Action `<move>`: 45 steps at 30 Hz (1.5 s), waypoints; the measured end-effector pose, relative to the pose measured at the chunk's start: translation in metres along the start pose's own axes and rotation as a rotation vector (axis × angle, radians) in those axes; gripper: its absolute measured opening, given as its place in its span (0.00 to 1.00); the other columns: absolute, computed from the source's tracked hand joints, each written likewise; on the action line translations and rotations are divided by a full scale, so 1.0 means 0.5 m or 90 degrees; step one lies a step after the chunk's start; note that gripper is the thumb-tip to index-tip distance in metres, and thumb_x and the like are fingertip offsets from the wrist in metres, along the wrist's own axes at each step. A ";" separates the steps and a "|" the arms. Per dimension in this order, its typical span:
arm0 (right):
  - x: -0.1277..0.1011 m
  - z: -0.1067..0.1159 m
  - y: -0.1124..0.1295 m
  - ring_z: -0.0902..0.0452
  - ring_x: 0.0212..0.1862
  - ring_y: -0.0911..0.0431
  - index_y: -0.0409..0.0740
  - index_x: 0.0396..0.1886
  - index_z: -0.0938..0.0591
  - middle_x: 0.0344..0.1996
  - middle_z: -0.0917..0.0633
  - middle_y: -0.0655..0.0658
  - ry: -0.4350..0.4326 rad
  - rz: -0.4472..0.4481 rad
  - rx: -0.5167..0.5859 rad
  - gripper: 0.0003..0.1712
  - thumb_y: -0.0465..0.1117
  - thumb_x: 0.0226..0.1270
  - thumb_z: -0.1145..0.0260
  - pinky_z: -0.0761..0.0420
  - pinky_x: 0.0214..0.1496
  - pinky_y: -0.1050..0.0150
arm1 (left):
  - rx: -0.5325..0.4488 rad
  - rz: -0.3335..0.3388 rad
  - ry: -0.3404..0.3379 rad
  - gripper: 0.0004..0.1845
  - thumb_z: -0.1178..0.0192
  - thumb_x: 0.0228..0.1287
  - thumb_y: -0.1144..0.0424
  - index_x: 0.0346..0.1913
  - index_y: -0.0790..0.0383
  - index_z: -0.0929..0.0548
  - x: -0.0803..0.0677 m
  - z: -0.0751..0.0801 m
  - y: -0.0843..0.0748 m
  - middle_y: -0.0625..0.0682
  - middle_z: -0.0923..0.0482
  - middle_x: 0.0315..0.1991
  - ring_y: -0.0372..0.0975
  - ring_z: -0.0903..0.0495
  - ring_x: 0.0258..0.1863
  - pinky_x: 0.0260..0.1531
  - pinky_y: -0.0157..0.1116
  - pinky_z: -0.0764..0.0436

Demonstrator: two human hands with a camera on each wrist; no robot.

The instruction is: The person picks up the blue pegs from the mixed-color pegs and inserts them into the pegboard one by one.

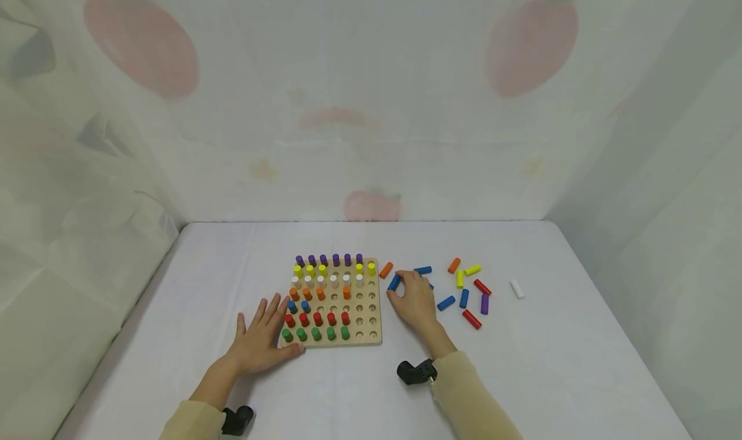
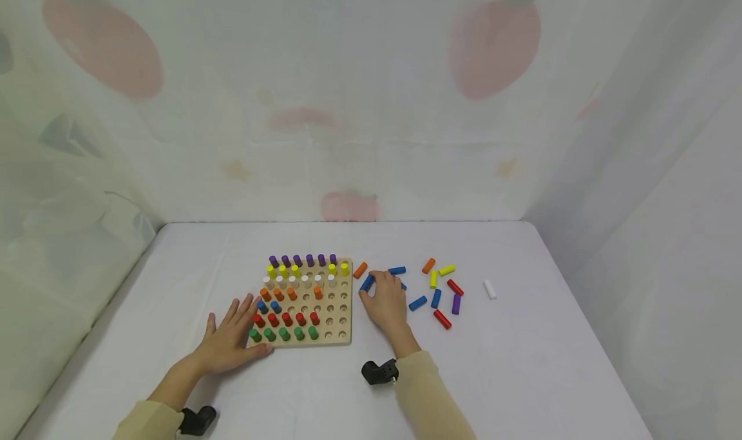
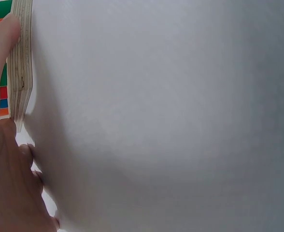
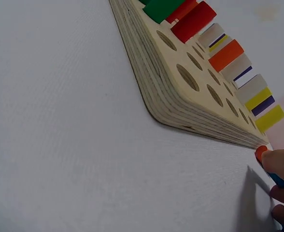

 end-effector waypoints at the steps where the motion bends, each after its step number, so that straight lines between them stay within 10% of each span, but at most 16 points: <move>1: 0.000 0.001 0.000 0.27 0.52 0.48 0.45 0.55 0.24 0.50 0.21 0.43 0.006 -0.004 0.014 0.28 0.48 0.55 0.32 0.26 0.53 0.53 | 0.001 0.002 0.003 0.56 0.45 0.46 0.27 0.73 0.54 0.51 0.000 -0.001 0.001 0.59 0.56 0.73 0.59 0.60 0.71 0.57 0.69 0.70; 45: -0.008 0.029 0.056 0.26 0.36 0.60 0.47 0.54 0.23 0.43 0.18 0.49 0.043 0.055 0.233 0.18 0.46 0.66 0.41 0.24 0.37 0.67 | 0.011 0.005 0.006 0.56 0.45 0.45 0.27 0.73 0.54 0.52 0.003 -0.004 0.004 0.59 0.57 0.73 0.58 0.60 0.71 0.58 0.69 0.69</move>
Point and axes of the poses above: each hand's wrist, its own x-axis towards the middle knuckle, its own z-axis out of the back of the hand, y = z × x, the point moved 4 cm from there along x, towards the middle knuckle
